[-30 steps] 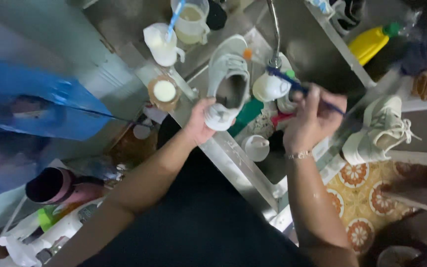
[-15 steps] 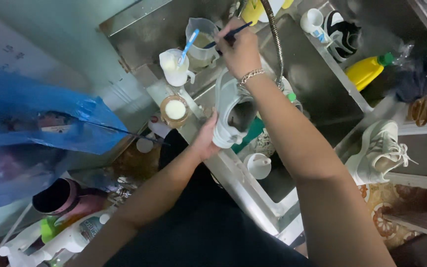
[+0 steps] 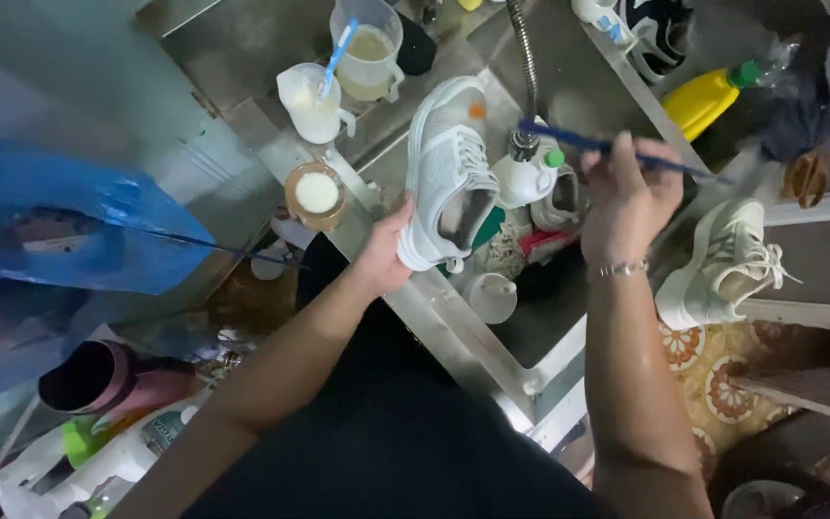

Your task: Cleaning a pair of white sneakers and applying white shoe dye or paint with a paintbrush.

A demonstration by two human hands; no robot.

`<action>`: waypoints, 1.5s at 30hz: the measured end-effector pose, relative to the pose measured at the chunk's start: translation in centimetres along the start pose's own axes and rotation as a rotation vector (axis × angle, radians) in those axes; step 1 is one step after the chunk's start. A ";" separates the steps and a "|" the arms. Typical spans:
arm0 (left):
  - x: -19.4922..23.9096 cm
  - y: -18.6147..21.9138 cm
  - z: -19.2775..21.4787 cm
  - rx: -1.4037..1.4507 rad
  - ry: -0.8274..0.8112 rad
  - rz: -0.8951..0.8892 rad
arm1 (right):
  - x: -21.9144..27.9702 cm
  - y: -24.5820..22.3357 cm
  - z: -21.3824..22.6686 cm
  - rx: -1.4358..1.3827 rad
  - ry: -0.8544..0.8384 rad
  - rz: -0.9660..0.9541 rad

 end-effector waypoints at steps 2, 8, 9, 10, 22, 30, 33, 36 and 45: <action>-0.2 -0.2 0.8 -0.012 0.036 -0.001 | 1.6 -0.8 1.5 0.072 0.035 -0.032; -0.2 -1.2 1.4 -0.015 0.066 0.048 | 3.2 0.0 0.6 0.169 -0.025 0.059; 0.0 -0.9 0.3 -0.020 0.062 0.048 | 3.2 0.1 0.2 0.165 -0.024 0.065; 0.3 -0.6 -0.7 -0.046 0.079 0.034 | 3.2 0.1 -0.4 0.271 -0.047 0.077; 1.1 0.2 -2.3 -0.142 0.061 -0.018 | 3.5 -0.4 -2.1 0.271 -0.148 0.208; 0.6 -0.5 -1.7 -0.120 0.045 0.039 | 3.1 0.5 -1.4 0.259 -0.072 0.207; 0.2 -0.6 -0.6 -0.102 0.056 0.048 | 3.7 0.7 -2.6 0.166 -0.173 0.168; 0.2 -1.2 -0.1 -0.073 0.057 0.077 | 3.3 1.6 -2.0 0.235 -0.191 0.155; 0.3 -0.5 -1.2 -0.093 0.044 0.044 | 3.9 1.4 -1.9 0.265 -0.172 0.160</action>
Point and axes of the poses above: each hand's wrist, its own x-axis away from the middle knuckle, its own z-axis out of the back of the hand, y = z × x, the point moved 9 cm from there along -x, towards the middle knuckle, and after that the axes turned 6 degrees about z, right-handed, at the moved point
